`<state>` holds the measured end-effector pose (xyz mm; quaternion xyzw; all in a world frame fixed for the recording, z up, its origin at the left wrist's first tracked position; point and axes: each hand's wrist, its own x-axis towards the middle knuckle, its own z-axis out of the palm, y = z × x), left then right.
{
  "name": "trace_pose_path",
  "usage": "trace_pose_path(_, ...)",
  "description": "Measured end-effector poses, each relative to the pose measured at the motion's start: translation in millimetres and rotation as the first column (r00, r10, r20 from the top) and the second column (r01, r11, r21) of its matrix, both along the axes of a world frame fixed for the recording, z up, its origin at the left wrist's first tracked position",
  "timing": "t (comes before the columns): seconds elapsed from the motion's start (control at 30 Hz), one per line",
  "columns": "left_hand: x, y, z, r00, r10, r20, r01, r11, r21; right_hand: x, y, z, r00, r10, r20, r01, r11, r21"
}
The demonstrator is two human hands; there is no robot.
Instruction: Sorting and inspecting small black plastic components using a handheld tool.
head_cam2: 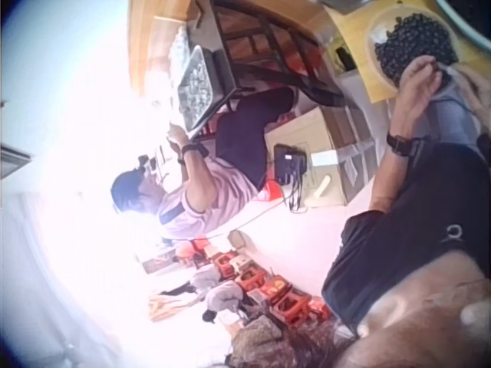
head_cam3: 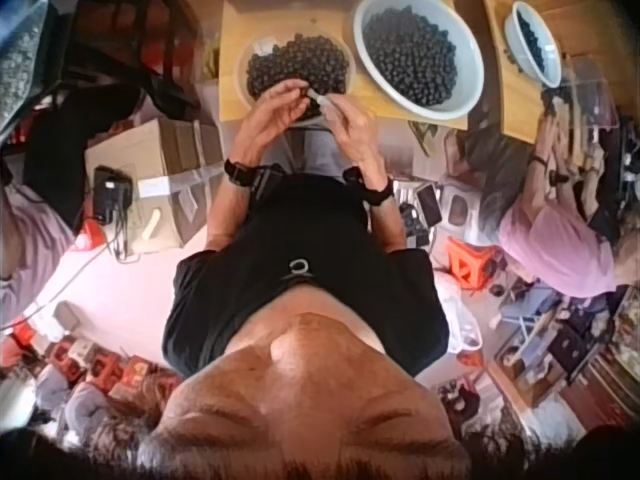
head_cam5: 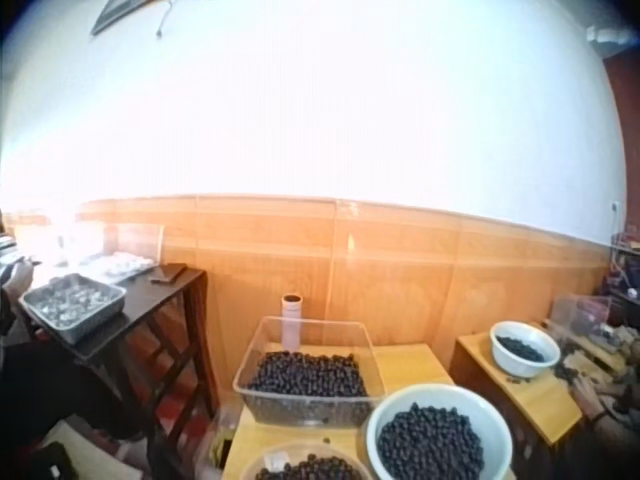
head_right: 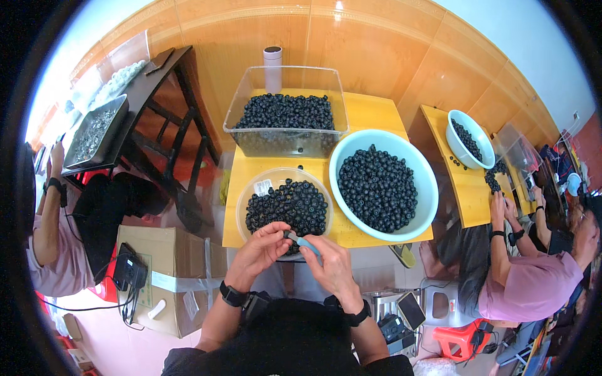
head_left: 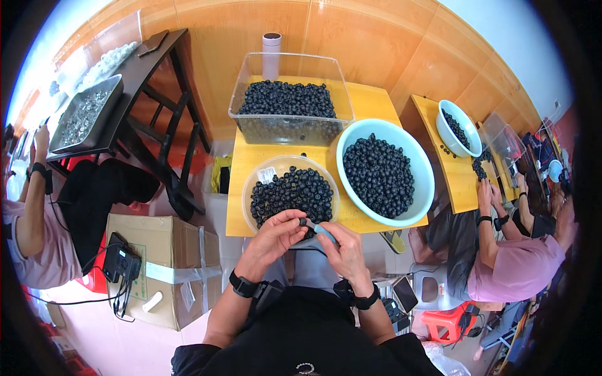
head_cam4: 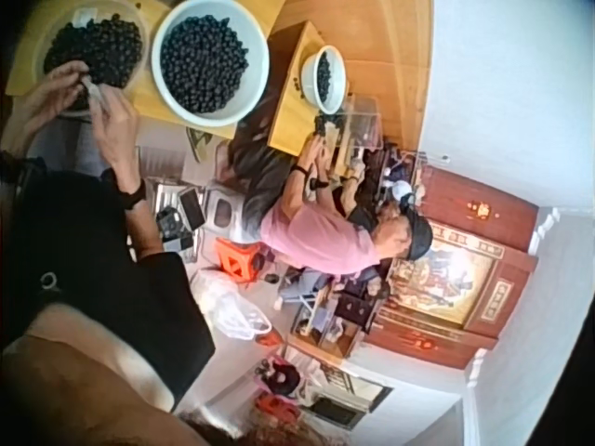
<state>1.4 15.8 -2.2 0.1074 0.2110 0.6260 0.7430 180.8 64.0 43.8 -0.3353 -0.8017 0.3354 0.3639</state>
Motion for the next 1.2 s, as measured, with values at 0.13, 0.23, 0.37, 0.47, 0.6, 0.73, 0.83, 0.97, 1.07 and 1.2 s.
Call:
trace_pose_path(0.13,1,-3,2,1.000,-0.022,0.020,0.021,0.999,0.034,-3,-1,5,0.994,0.076,0.080,-0.078,0.997,0.022)
trace_pose_path(0.23,1,-5,4,0.999,-0.032,0.014,0.031,0.999,0.035,-3,-1,8,0.989,0.103,0.102,-0.109,0.992,0.058)
trace_pose_path(0.37,1,-7,1,0.999,-0.040,0.025,0.039,0.999,0.035,-2,-2,13,0.982,0.133,0.131,-0.142,0.988,0.060)
trace_pose_path(0.47,0,-7,2,0.998,-0.062,0.029,0.061,0.997,0.048,-2,-1,12,0.984,0.125,0.124,-0.136,0.987,0.085)
trace_pose_path(0.6,0,-7,4,0.997,-0.064,0.030,0.064,0.998,0.018,-1,1,8,0.987,0.129,0.097,-0.138,0.986,0.094)
trace_pose_path(0.73,0,-7,4,0.997,-0.059,0.053,0.058,0.998,0.011,-1,2,11,0.984,0.133,0.118,-0.144,0.986,0.087)
trace_pose_path(0.83,1,-7,5,0.997,-0.050,0.052,0.049,0.999,0.009,-1,3,11,0.982,0.143,0.122,-0.154,0.984,0.086)
trace_pose_path(0.97,-1,-8,3,0.997,-0.054,0.046,0.053,0.998,0.032,-2,2,11,0.981,0.148,0.129,-0.160,0.983,0.085)
trace_pose_path(1.07,-2,-8,4,0.996,-0.068,0.054,0.067,0.997,0.036,-3,2,14,0.981,0.149,0.121,-0.160,0.983,0.091)
trace_pose_path(1.2,-3,-9,2,0.995,-0.072,0.063,0.070,0.997,0.029,-2,1,15,0.980,0.149,0.131,-0.160,0.984,0.080)
